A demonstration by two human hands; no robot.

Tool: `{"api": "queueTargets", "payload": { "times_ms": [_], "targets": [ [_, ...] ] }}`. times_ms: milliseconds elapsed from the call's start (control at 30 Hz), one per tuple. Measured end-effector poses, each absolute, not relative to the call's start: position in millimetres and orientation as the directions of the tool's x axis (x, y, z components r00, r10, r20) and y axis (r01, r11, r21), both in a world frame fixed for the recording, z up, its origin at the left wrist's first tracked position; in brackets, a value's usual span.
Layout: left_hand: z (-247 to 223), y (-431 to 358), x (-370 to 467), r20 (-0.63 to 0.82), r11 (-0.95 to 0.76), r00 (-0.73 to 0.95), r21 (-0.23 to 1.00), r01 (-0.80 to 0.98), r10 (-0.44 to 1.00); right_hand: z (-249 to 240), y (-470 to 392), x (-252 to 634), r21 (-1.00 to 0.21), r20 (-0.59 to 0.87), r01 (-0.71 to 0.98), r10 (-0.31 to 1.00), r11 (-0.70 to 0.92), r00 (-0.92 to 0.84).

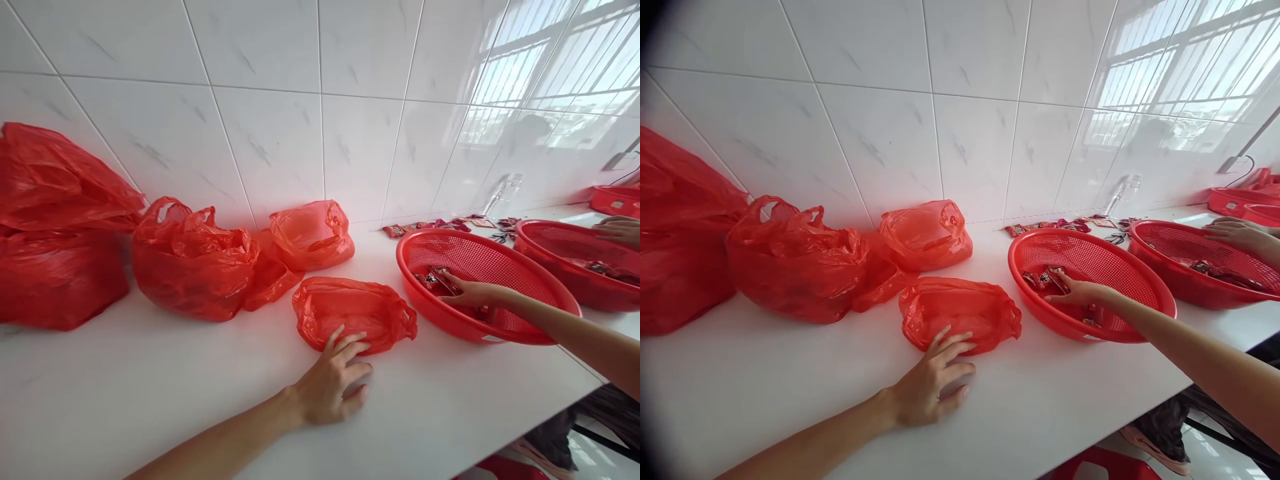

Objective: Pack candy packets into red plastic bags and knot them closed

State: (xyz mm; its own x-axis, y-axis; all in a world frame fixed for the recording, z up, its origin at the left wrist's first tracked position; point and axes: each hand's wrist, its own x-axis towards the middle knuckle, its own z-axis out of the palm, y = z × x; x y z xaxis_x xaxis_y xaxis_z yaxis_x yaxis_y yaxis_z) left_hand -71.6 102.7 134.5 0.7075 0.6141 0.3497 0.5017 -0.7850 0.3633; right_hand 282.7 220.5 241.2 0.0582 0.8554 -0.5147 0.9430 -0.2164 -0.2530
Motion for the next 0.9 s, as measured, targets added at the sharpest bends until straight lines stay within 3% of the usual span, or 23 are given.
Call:
{"api": "queueTargets", "payload": {
  "times_ms": [100,300,500,900],
  "targets": [
    [134.6,103.6,-71.8,0.335,-0.781,0.712,0.373,0.502,0.617,241.5,224.4,265.7,-0.281,-0.531,0.947,0.847,-0.156,-0.018],
    [136.8,104.4,-72.5,0.287,-0.755,0.715,0.417,0.506,0.638,233.4,221.9,262.6,-0.179,-0.486,0.984,0.867,0.024,-0.11],
    [136.1,105.2,-71.9,0.275,-0.733,0.705,0.46,0.5,0.654,228.1,227.7,275.2,-0.171,-0.422,0.985,0.904,-0.004,-0.069],
    [136.9,105.1,-72.0,0.255,-0.708,0.694,0.491,0.507,0.674,247.8,233.4,275.1,-0.435,-0.315,0.893,0.948,-0.112,-0.034]
  ]
}}
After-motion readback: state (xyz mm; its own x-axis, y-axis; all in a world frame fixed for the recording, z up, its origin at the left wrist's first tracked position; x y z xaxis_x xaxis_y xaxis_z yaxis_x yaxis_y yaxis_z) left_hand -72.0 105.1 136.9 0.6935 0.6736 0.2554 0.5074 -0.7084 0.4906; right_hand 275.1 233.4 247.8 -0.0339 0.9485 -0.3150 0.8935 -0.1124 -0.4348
